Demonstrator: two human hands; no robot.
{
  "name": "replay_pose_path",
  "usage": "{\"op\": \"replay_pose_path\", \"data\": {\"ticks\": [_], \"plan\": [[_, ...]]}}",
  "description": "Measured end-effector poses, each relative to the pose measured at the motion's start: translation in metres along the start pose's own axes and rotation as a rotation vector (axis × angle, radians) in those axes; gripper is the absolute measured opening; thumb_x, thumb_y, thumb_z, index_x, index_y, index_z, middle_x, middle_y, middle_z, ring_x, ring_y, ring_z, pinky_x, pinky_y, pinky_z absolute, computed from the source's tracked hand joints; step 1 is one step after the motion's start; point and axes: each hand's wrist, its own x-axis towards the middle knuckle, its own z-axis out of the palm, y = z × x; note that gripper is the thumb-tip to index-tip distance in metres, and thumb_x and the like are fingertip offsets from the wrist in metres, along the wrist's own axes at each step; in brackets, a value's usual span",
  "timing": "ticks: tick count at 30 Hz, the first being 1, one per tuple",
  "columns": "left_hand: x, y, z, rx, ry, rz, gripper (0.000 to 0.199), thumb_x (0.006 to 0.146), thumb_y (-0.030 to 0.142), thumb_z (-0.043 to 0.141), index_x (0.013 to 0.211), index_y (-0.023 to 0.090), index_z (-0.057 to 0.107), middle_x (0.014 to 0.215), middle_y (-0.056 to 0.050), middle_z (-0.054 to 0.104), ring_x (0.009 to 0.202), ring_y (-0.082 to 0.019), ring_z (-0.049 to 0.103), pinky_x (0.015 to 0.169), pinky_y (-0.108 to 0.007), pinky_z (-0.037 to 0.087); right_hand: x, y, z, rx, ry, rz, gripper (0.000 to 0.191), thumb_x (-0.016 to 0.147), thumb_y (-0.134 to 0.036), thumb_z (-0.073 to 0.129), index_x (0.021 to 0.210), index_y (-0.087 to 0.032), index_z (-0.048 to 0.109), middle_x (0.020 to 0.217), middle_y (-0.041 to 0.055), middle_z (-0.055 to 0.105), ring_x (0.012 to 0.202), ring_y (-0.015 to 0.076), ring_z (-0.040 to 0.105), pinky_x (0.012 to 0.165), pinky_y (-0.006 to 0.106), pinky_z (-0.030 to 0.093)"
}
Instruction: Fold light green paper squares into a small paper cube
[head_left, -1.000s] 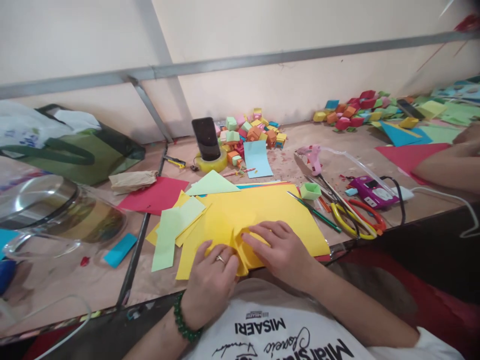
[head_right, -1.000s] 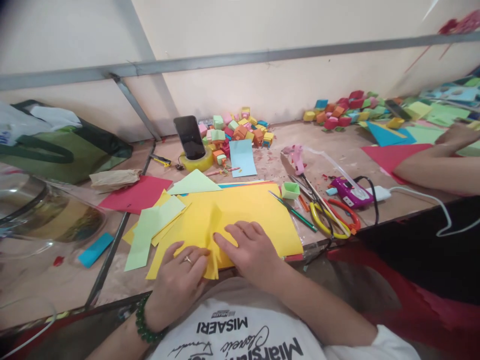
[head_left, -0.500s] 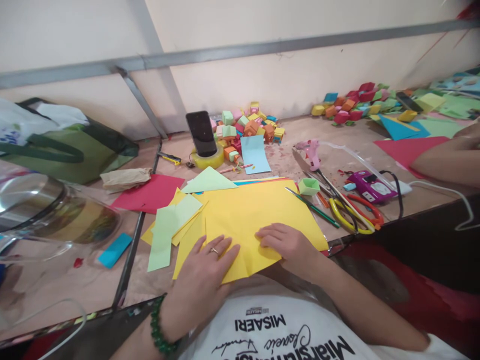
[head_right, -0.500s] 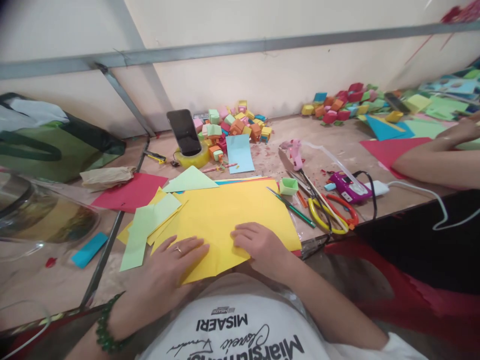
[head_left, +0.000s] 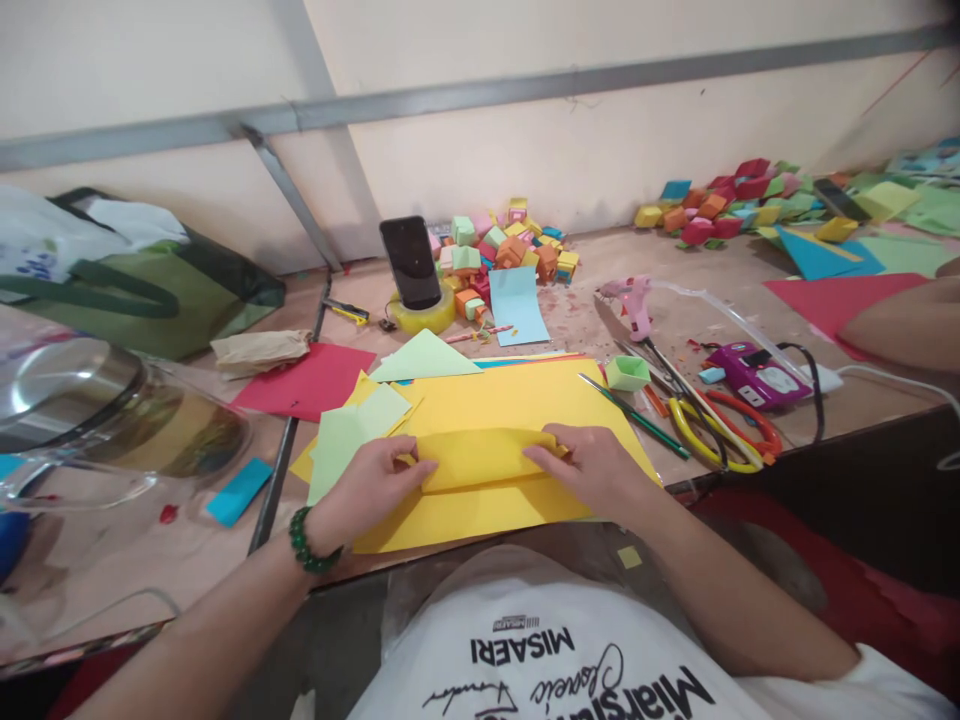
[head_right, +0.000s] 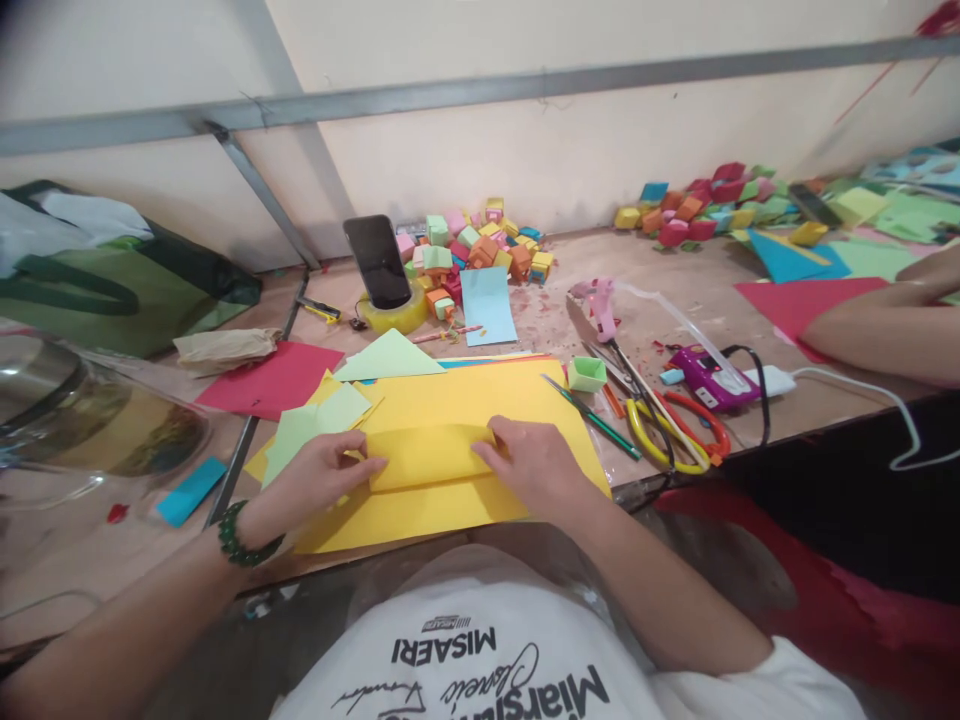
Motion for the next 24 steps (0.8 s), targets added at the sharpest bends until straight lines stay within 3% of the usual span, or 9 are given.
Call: {"op": "replay_pose_path", "data": {"ticks": [4,8,10,13,18,21,24], "plan": [[0.012,0.003,0.0,0.018,-0.052,-0.033,0.027,0.069,0.041,0.052,0.056,0.021,0.042,0.048,0.004,0.048,0.046,-0.011,0.043,0.042,-0.021,0.03,0.016,-0.004,-0.003,-0.117,0.001,0.006,0.008,0.082,-0.028,0.061,0.08,-0.02,0.06,0.077,0.0014,0.065,0.064,0.0153,0.058,0.056,0.025,0.035],[0.014,0.004,0.001,0.099,0.007,0.03,0.024,0.067,0.037,0.051,0.055,0.021,0.038,0.051,0.004,0.047,0.049,-0.012,0.044,0.045,-0.021,0.032,0.029,0.004,0.001,-0.11,-0.033,-0.042,0.038,0.077,-0.031,0.067,0.112,-0.019,0.058,0.107,0.0069,0.063,0.085,0.0196,0.063,0.068,0.028,0.042],[0.014,0.003,0.002,0.127,0.021,0.054,0.023,0.067,0.036,0.051,0.055,0.021,0.038,0.054,0.003,0.047,0.052,-0.012,0.044,0.047,-0.022,0.034,0.033,0.009,0.005,-0.081,-0.056,-0.043,0.044,0.076,-0.035,0.068,0.114,-0.019,0.057,0.105,0.0069,0.062,0.088,0.0207,0.062,0.071,0.029,0.043],[0.015,0.002,0.002,0.12,0.015,0.067,0.024,0.068,0.037,0.05,0.055,0.021,0.038,0.056,0.003,0.047,0.053,-0.012,0.045,0.049,-0.022,0.035,0.036,0.013,0.008,-0.006,-0.051,-0.031,0.033,0.073,-0.036,0.07,0.1,-0.018,0.06,0.094,0.0044,0.062,0.085,0.0192,0.06,0.071,0.029,0.042],[0.015,0.001,0.002,0.1,0.015,0.109,0.027,0.071,0.038,0.049,0.054,0.021,0.035,0.054,0.004,0.044,0.053,-0.012,0.044,0.051,-0.023,0.034,0.037,0.014,0.009,0.232,-0.1,0.057,0.013,0.072,-0.025,0.067,0.077,-0.019,0.057,0.066,-0.0039,0.056,0.06,0.0121,0.052,0.054,0.023,0.036],[0.014,-0.001,0.002,0.123,0.04,0.173,0.029,0.073,0.036,0.048,0.053,0.021,0.033,0.063,0.001,0.049,0.059,-0.013,0.048,0.058,-0.026,0.039,0.037,0.016,0.011,0.334,-0.113,0.096,0.011,0.073,-0.025,0.063,0.081,-0.019,0.058,0.06,-0.006,0.052,0.055,0.0116,0.05,0.051,0.022,0.034],[0.014,-0.003,0.002,0.178,0.055,0.18,0.028,0.073,0.034,0.05,0.054,0.02,0.035,0.075,-0.001,0.054,0.063,-0.014,0.05,0.061,-0.028,0.04,0.036,0.014,0.011,0.215,-0.038,0.037,0.025,0.074,-0.024,0.062,0.098,-0.019,0.06,0.078,-0.0007,0.06,0.073,0.0155,0.057,0.064,0.026,0.041]]}}
